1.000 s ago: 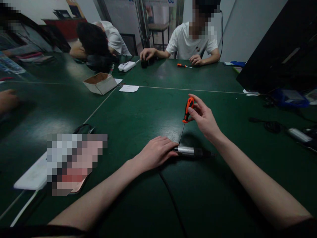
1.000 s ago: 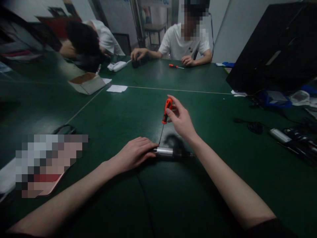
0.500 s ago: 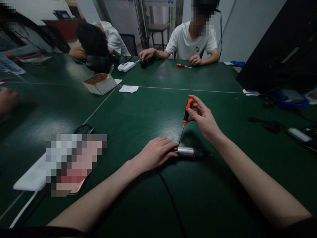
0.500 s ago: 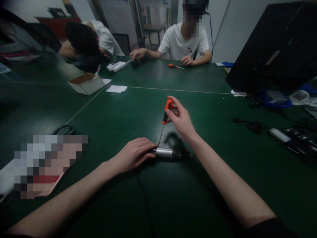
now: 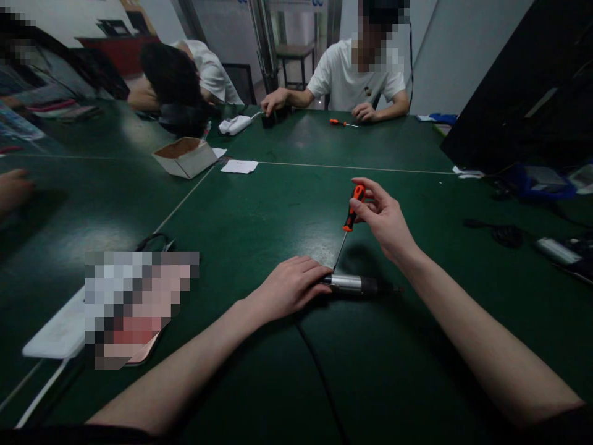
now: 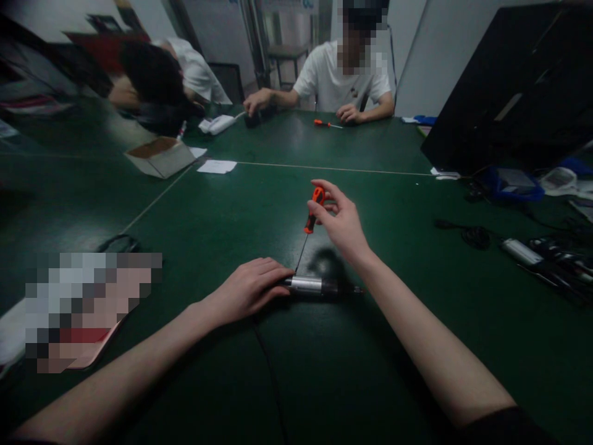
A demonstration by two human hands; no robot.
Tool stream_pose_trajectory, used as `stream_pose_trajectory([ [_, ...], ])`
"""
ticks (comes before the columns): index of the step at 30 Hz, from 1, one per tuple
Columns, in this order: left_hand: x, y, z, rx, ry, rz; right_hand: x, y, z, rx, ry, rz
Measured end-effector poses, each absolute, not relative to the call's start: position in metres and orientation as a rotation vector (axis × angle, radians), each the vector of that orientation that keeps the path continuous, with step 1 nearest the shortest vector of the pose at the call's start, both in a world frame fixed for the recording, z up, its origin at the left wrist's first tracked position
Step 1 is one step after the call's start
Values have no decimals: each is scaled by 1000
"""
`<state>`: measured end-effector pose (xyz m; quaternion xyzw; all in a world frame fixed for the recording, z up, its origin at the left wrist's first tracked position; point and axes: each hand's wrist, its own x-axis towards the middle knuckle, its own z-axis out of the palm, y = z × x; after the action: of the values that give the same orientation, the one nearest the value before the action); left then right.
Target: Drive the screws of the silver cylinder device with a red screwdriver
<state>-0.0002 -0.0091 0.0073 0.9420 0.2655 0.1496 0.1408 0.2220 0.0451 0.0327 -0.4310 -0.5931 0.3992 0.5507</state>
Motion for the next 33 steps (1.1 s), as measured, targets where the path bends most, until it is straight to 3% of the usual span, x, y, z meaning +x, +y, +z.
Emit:
stream_pose_trajectory([
  [33, -1, -10, 7, 2734, 776, 413, 220, 44, 32, -1053, -1429, 961],
])
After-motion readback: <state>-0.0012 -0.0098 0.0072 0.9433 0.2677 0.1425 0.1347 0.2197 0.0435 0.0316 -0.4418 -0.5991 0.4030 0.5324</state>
